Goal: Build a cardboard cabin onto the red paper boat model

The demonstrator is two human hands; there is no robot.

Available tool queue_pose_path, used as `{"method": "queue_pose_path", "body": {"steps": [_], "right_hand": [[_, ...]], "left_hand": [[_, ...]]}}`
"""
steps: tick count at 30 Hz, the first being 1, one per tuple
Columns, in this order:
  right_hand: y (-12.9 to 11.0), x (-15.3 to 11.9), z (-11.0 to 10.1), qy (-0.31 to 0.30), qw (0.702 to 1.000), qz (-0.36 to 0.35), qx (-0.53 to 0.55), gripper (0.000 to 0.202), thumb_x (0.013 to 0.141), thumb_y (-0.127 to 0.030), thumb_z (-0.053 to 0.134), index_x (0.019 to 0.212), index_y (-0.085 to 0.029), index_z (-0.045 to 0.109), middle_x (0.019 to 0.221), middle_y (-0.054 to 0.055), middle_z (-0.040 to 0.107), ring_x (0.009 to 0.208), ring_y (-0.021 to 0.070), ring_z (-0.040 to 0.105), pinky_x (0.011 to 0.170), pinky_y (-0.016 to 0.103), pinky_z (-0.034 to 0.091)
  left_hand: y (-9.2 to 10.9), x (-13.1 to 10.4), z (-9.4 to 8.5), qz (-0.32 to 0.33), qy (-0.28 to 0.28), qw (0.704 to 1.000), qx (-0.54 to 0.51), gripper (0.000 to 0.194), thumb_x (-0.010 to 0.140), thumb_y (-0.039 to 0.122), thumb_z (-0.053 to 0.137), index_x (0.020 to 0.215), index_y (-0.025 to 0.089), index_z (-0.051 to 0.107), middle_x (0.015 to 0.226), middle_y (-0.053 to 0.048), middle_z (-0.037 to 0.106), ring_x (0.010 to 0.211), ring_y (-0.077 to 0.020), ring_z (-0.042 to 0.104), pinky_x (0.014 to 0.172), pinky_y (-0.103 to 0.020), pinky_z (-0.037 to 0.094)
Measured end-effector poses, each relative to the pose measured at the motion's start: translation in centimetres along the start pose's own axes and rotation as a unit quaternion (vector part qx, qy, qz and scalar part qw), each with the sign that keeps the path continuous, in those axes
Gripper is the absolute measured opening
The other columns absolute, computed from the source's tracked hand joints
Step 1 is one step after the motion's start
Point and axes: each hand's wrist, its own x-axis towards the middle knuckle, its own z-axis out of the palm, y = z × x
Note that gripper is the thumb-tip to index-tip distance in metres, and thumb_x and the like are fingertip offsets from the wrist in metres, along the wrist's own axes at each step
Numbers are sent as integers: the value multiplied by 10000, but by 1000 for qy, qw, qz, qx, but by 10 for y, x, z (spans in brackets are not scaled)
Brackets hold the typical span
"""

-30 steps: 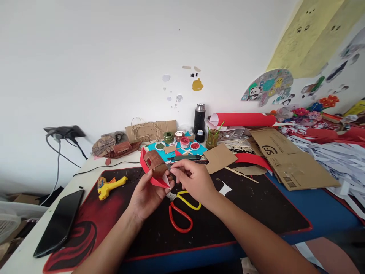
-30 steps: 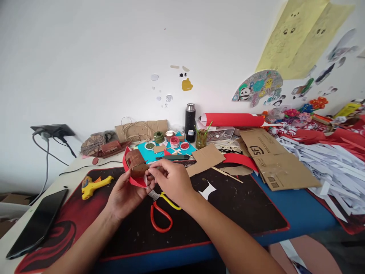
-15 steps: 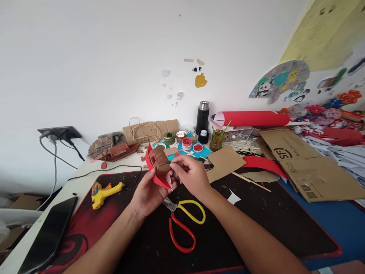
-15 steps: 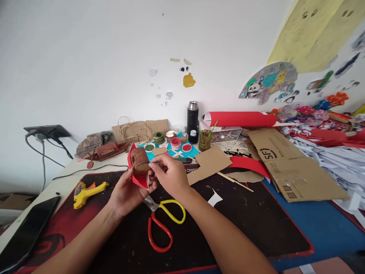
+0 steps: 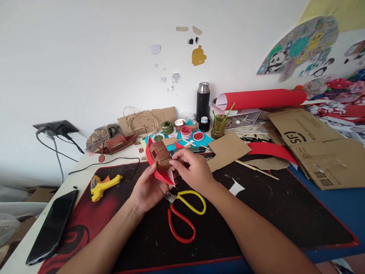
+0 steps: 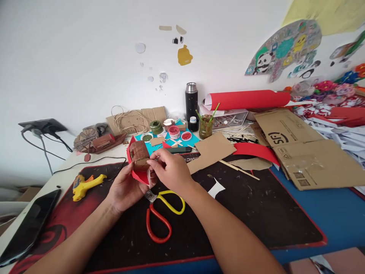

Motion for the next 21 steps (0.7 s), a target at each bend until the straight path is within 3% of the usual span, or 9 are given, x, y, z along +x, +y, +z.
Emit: {"method": "queue_pose_path", "body": {"steps": [10,21], "right_hand": [[0,3,-6,-16,1000,-12,11,73,1028,-282,639,974,-245,605,785,-14,788,722,183,757,696,289,501],[0,4,-5,-28,999,12,44,98,1036,-309,612,965,-248,582,746,-29,750,601,155,694,595,265,467]], "left_hand": [[0,2,-1,-5,5,1000,0,355,897,290,811,1191,97,764,1077,-119,836,964,-232,795,878,-330,656],[-1,-1,-2,-16,-6,1000,-1,364,883,313,827,1173,102,770,1061,-133,833,939,-225,795,844,-306,657]]}}
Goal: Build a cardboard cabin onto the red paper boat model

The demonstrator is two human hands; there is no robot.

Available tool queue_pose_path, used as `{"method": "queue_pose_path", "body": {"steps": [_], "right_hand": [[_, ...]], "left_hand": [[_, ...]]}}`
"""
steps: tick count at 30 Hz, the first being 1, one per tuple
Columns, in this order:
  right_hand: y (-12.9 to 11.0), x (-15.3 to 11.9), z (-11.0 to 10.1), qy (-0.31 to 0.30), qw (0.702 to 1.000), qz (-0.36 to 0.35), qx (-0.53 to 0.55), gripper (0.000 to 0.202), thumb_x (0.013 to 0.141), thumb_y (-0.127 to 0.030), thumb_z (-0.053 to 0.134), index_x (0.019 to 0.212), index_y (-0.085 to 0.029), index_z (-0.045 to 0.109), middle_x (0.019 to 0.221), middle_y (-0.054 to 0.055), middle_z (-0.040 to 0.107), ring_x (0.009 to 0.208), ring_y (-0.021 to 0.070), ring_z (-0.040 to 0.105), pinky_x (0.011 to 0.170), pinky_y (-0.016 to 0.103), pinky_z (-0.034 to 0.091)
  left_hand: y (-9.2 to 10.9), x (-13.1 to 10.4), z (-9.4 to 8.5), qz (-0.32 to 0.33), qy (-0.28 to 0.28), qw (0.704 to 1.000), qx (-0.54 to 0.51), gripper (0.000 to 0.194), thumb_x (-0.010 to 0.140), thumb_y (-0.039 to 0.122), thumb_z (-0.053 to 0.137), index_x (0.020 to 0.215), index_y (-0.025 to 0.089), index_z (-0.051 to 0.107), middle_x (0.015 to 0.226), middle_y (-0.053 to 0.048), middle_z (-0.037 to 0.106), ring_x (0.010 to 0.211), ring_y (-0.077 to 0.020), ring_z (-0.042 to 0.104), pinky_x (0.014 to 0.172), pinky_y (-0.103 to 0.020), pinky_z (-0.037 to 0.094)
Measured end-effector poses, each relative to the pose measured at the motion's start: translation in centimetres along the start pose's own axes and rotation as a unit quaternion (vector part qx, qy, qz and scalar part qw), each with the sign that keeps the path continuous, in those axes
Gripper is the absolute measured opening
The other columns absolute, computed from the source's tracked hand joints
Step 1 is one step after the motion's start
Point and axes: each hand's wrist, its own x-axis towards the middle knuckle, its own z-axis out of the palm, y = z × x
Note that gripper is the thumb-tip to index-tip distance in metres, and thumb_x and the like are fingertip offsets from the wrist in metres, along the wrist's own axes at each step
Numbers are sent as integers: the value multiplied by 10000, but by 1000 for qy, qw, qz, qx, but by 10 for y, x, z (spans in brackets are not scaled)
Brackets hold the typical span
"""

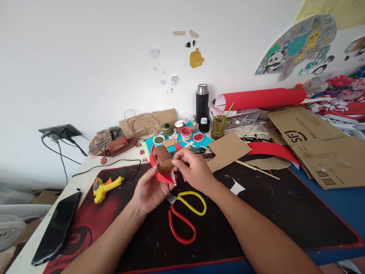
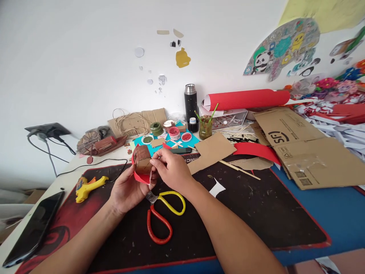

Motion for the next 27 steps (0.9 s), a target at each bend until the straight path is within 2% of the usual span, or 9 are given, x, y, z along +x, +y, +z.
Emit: {"method": "queue_pose_path", "body": {"steps": [6,14,21,25,27], "right_hand": [[-2,0,0,-1,1000,13,5,100,1035,-311,616,968,-244,586,766,-21,758,603,151,692,593,261,463],[-7,-1,-2,-2,1000,18,2,97,1030,-303,617,961,-240,592,748,-23,746,601,150,690,583,257,456],[-6,0,0,-22,996,49,76,108,1013,-322,631,961,-240,584,744,-41,728,439,101,564,469,235,429],[-2,0,1,-33,992,58,109,132,1018,-347,636,959,-239,587,781,-37,733,413,91,537,429,233,419],[-1,1,0,-25,992,53,112,154,1024,-371,636,959,-236,601,715,-54,688,407,91,528,433,234,411]], "left_hand": [[0,-1,1,2,-3,1000,6,331,892,321,818,1154,123,772,1080,-123,832,956,-225,795,840,-303,657],[0,-1,0,5,-1,1000,15,384,868,313,851,1186,117,760,1080,-119,832,980,-230,796,881,-302,648],[0,-1,-5,7,1,1000,20,361,878,339,826,1143,104,755,1016,-125,821,919,-229,784,830,-297,644],[-1,-1,-3,28,11,999,25,345,873,334,819,1123,107,750,991,-125,804,878,-231,771,775,-294,644],[0,-2,-1,37,21,999,20,352,865,330,821,1131,113,741,1005,-127,796,880,-226,763,777,-292,645]]}}
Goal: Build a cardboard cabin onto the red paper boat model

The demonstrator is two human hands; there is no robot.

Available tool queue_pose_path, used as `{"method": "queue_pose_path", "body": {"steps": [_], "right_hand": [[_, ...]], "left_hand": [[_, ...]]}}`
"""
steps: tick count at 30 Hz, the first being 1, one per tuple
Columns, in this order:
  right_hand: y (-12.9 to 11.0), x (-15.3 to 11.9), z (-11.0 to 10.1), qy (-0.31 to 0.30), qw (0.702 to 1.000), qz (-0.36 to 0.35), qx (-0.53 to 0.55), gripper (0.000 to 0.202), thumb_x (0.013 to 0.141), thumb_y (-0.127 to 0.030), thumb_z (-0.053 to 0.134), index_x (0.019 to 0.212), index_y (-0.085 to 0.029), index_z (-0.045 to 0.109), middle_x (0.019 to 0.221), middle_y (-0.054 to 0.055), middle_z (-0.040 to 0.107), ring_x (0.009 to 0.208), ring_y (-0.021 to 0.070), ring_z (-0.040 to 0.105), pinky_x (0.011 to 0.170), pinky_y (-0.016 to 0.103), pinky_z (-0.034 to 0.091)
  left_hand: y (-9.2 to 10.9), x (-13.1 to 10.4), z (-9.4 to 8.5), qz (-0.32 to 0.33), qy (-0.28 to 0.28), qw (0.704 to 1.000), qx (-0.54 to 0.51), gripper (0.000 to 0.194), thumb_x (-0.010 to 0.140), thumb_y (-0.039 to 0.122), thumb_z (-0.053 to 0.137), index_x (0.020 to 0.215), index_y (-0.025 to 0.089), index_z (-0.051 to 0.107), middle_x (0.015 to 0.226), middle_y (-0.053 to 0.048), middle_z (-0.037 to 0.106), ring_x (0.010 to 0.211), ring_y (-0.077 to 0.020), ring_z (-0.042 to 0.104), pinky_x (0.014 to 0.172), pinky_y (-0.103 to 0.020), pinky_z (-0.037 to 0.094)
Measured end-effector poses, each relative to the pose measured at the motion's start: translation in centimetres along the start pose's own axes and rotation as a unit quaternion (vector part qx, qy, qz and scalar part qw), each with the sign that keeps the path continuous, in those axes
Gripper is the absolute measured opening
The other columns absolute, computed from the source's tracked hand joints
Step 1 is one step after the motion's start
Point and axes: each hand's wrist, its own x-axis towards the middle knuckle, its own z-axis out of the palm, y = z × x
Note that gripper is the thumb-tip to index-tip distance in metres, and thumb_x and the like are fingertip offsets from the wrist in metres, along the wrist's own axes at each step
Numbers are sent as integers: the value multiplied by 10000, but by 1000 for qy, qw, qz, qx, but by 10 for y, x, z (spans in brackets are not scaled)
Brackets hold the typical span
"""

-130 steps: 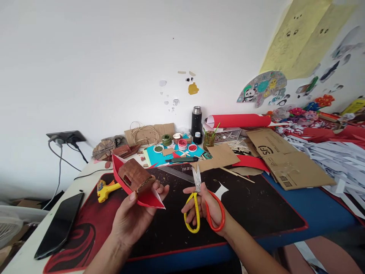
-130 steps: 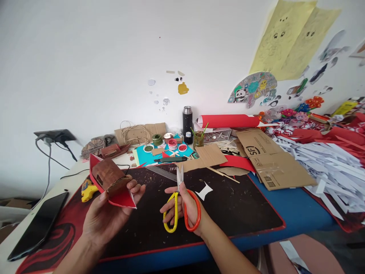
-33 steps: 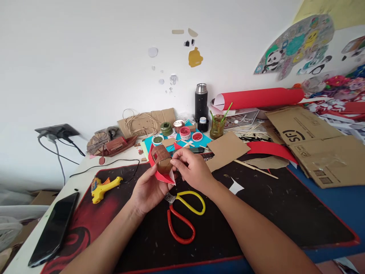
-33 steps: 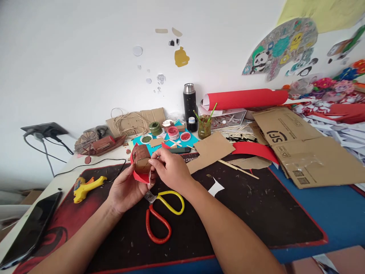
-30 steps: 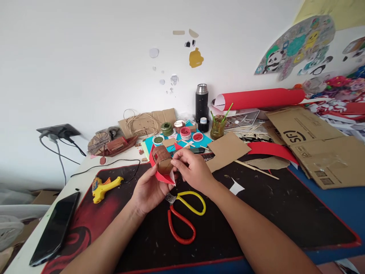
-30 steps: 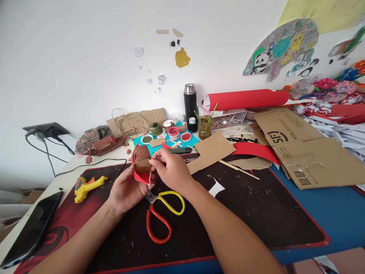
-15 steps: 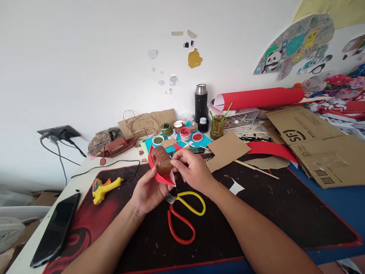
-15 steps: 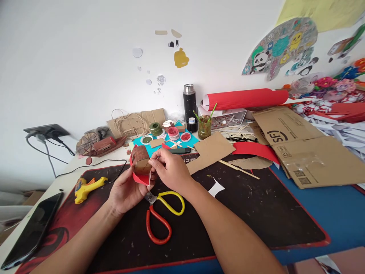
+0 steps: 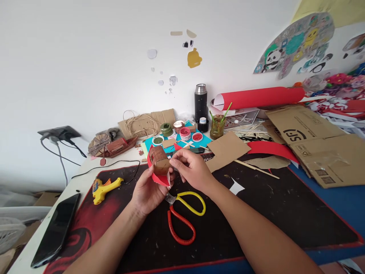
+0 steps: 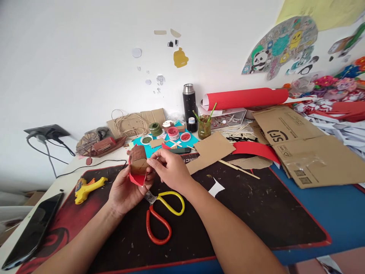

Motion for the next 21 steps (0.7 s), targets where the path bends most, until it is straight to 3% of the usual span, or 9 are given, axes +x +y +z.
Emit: {"method": "queue_pose_path", "body": {"steps": [5,16,21], "right_hand": [[-1,2,-3,25,1000,-7,12,170,1029,-386,622,957,-232,615,588,-93,546,404,97,508,445,231,397],[0,1,0,2,1000,14,26,149,1010,-363,654,941,-234,625,662,-65,645,408,92,519,435,229,400],[-3,0,3,-20,998,39,42,133,1006,-332,640,936,-222,613,821,-17,752,413,75,517,425,218,409]], "left_hand": [[2,-1,3,-2,11,1000,-18,374,833,334,855,1102,106,730,998,-135,780,873,-222,752,751,-272,642],[1,-2,3,-6,9,1000,-20,382,840,340,835,1118,101,725,989,-126,770,859,-207,736,766,-271,633],[0,-2,4,-5,3,1000,-20,372,839,344,840,1103,100,744,973,-118,777,843,-198,733,758,-266,630]]}}
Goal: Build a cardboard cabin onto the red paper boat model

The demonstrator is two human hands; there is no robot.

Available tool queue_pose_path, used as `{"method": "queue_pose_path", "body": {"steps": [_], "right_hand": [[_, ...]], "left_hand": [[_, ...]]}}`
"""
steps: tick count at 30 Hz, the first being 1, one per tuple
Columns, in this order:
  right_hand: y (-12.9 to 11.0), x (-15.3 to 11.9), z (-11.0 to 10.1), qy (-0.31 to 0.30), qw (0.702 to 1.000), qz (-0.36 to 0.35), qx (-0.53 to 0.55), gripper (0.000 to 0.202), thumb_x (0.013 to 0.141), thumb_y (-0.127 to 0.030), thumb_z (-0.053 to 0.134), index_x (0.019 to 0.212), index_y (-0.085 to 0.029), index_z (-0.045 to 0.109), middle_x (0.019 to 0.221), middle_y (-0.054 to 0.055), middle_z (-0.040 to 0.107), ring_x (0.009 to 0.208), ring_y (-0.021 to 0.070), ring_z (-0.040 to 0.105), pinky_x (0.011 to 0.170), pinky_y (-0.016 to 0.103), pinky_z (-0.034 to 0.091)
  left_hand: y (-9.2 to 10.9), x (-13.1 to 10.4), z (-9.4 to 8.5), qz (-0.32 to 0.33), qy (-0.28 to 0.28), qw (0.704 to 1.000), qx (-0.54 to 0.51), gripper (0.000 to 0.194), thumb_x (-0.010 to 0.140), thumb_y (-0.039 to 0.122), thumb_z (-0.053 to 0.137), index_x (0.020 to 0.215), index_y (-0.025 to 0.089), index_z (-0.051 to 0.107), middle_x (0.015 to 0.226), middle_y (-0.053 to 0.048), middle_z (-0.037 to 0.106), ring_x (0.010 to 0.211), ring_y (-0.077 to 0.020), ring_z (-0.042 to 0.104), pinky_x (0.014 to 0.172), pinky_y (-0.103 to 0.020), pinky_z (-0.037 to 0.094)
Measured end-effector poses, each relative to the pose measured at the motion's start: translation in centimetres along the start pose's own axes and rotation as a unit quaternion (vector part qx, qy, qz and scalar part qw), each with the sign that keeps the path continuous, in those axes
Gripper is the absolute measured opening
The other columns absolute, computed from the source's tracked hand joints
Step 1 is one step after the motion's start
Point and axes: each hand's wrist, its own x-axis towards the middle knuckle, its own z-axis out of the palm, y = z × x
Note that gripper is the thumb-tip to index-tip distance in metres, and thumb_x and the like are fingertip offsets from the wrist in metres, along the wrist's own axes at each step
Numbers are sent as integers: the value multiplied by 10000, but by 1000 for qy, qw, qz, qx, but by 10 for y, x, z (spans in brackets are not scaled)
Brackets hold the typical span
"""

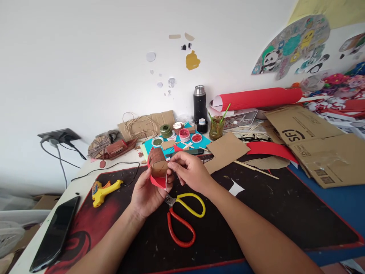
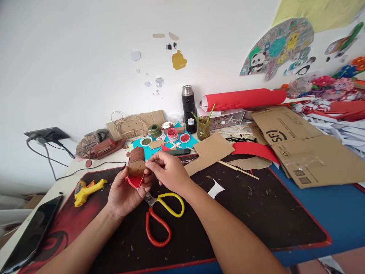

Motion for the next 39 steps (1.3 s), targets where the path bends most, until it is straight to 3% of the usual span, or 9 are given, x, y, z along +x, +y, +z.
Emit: {"method": "queue_pose_path", "body": {"steps": [8,22,28,39], "right_hand": [[2,0,4,-3,999,3,34,126,1011,-326,633,948,-227,588,783,-28,732,419,76,521,443,209,428],[-6,-5,6,-39,996,-8,83,230,1001,-418,678,906,-221,606,653,-47,673,406,87,501,424,212,391],[-10,-5,7,-29,997,-8,67,162,958,-357,711,941,-221,625,798,-15,752,425,76,511,404,201,399],[-2,-6,8,15,998,-49,24,141,990,-339,677,938,-219,623,766,-26,734,422,75,515,405,197,426]], "left_hand": [[0,0,3,-20,5,1000,-3,373,828,355,848,1093,111,747,926,-107,771,816,-198,725,731,-265,623],[0,-5,6,12,-25,1000,11,358,768,407,893,924,111,764,804,-66,686,664,-126,593,622,-217,552],[0,-4,4,21,-22,999,10,353,768,378,907,953,105,782,814,-80,725,670,-137,632,639,-220,586],[-1,-2,-1,0,-39,999,13,395,802,382,907,1052,99,792,893,-103,790,760,-170,718,722,-237,627]]}}
